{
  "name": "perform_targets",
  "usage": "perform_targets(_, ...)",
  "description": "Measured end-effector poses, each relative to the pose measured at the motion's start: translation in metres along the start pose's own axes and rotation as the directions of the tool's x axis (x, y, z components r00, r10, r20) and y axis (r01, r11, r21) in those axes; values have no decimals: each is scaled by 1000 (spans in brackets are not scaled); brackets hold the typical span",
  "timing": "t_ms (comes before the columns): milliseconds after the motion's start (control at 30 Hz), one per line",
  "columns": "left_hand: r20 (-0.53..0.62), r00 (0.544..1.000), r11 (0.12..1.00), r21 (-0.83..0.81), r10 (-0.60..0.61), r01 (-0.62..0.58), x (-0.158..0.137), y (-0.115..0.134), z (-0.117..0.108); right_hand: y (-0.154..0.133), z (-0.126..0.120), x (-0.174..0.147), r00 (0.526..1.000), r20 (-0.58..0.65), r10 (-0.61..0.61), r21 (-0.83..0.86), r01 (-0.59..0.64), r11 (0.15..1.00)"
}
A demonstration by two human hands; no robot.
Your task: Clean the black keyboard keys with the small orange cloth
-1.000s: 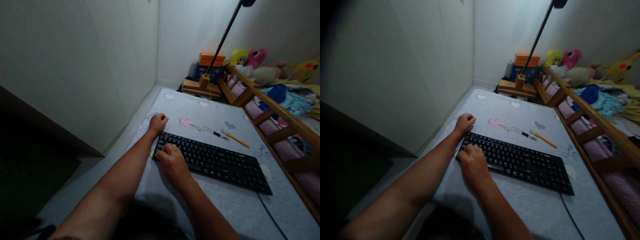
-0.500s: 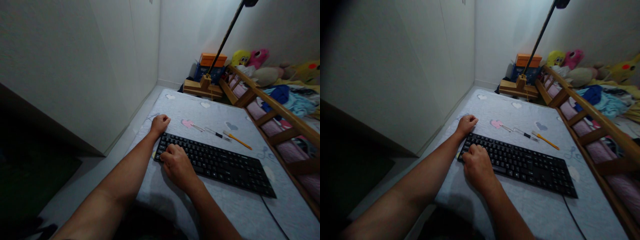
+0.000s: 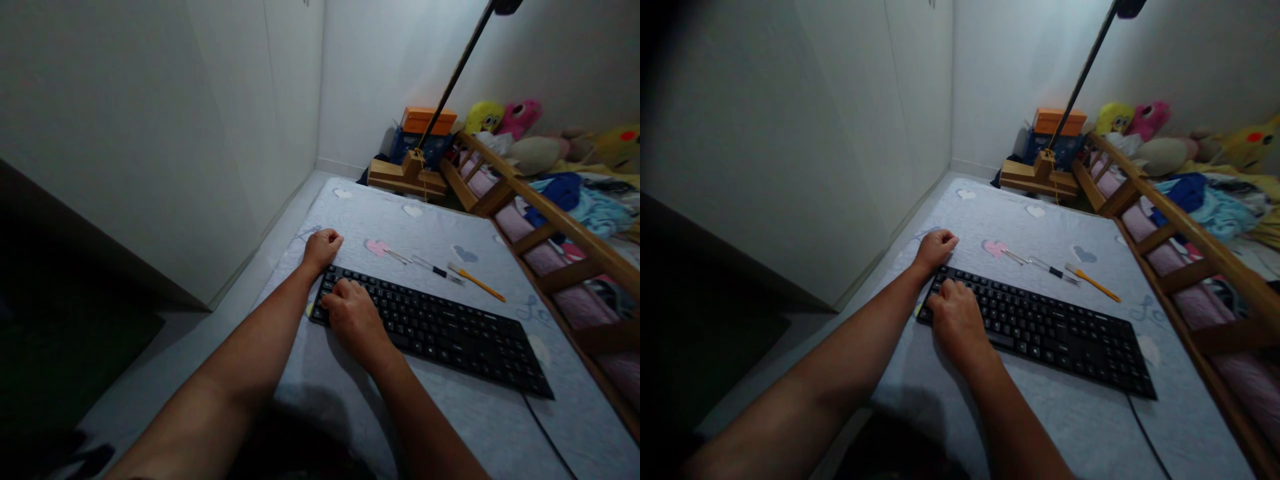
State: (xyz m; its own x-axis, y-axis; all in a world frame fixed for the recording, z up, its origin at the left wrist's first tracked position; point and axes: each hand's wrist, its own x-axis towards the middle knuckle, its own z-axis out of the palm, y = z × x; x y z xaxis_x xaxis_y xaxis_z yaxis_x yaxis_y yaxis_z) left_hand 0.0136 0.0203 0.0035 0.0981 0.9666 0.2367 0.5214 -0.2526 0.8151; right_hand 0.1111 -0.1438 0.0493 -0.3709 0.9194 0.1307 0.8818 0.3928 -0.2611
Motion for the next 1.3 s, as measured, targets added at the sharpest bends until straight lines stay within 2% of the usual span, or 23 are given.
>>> perform_targets(233,1,1000,1000,14,-5,4,-1,2,-1,6,-9,-6,999,-5,45,31,-45,998)
perform_targets(467,3,1000,1000,18,-12,11,-1,3,-1,-4,2,3,999,-32,-21,6,21,1000)
perform_targets(1033,13,1000,999,34,-7,6,0,-4,-3,13,-12,-23,997,-28,78,77,-75,994)
perform_targets(1300,15,1000,999,48,0,-1,-1,-3,-2,2,-6,-11,997,-51,52,69,-49,996)
